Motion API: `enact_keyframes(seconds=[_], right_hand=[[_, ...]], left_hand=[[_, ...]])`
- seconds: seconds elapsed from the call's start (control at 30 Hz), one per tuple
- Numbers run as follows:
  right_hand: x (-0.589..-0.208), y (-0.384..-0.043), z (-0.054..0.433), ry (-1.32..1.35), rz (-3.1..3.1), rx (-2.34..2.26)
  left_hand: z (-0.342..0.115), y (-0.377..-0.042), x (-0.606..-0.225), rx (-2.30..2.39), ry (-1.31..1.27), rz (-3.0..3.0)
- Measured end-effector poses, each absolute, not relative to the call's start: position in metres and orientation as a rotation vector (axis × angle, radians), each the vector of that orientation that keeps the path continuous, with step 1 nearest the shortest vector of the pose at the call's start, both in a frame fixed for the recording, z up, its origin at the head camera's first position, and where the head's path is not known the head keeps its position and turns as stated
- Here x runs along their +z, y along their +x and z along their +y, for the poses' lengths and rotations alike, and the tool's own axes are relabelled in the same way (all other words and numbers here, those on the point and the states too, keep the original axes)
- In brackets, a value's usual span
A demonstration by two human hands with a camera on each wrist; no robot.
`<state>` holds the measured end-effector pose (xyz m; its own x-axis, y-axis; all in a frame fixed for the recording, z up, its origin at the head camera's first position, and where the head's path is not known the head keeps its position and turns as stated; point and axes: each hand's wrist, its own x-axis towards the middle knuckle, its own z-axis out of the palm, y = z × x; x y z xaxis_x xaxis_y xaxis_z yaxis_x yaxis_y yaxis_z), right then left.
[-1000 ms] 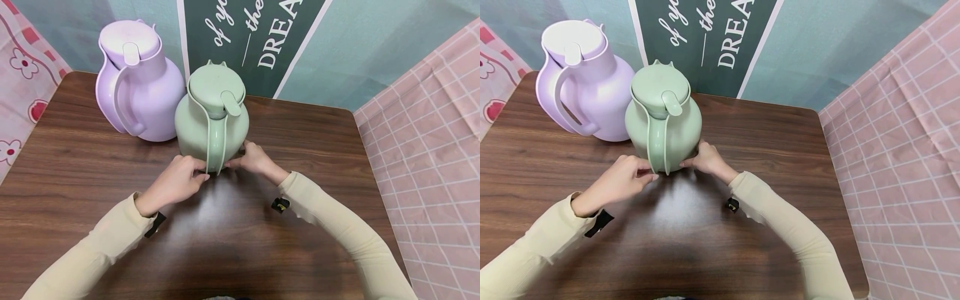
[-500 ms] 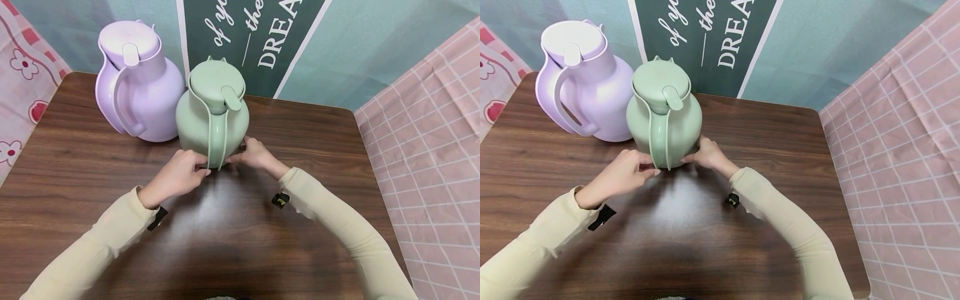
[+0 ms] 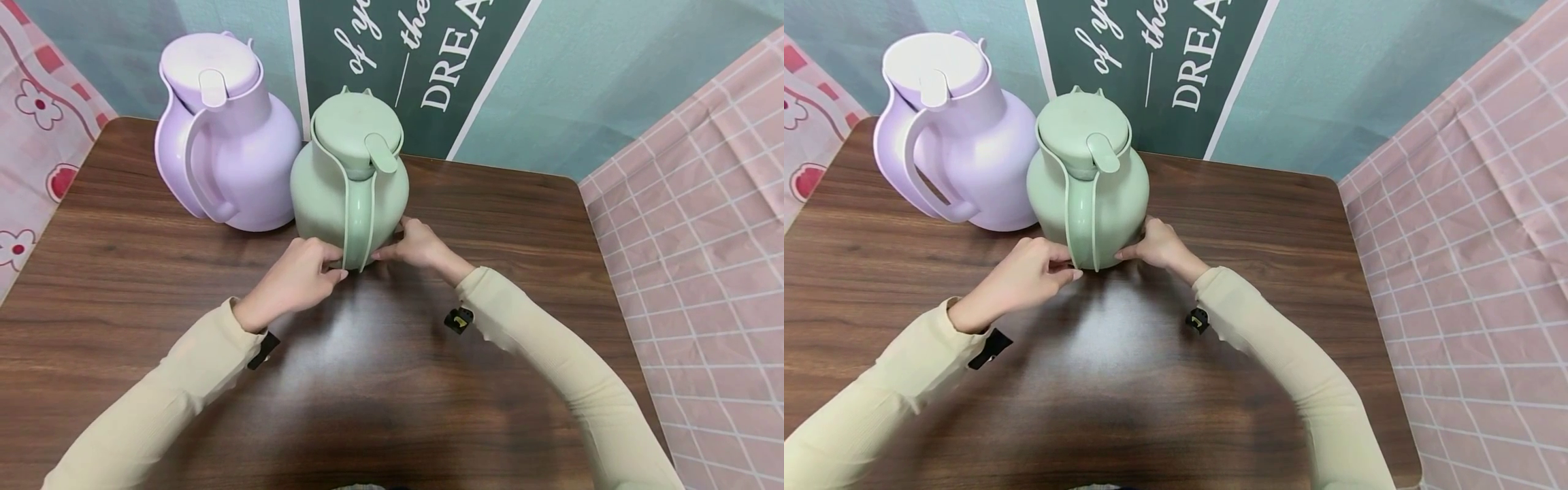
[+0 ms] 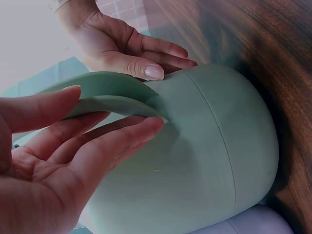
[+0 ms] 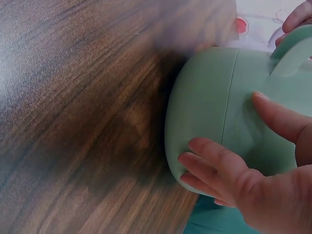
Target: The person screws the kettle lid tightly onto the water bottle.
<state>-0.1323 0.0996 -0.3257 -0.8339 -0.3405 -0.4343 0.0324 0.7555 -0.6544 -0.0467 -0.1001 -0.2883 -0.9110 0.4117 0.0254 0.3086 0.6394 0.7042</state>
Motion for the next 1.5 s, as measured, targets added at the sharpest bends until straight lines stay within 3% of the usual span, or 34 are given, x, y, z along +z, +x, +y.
enact_keyframes(seconds=[1.5], right_hand=[[-0.325, -0.167, 0.097, -0.076, 2.364, -0.975]], left_hand=[[-0.097, -0.085, -0.293, 1.183, 0.43, 2.713]])
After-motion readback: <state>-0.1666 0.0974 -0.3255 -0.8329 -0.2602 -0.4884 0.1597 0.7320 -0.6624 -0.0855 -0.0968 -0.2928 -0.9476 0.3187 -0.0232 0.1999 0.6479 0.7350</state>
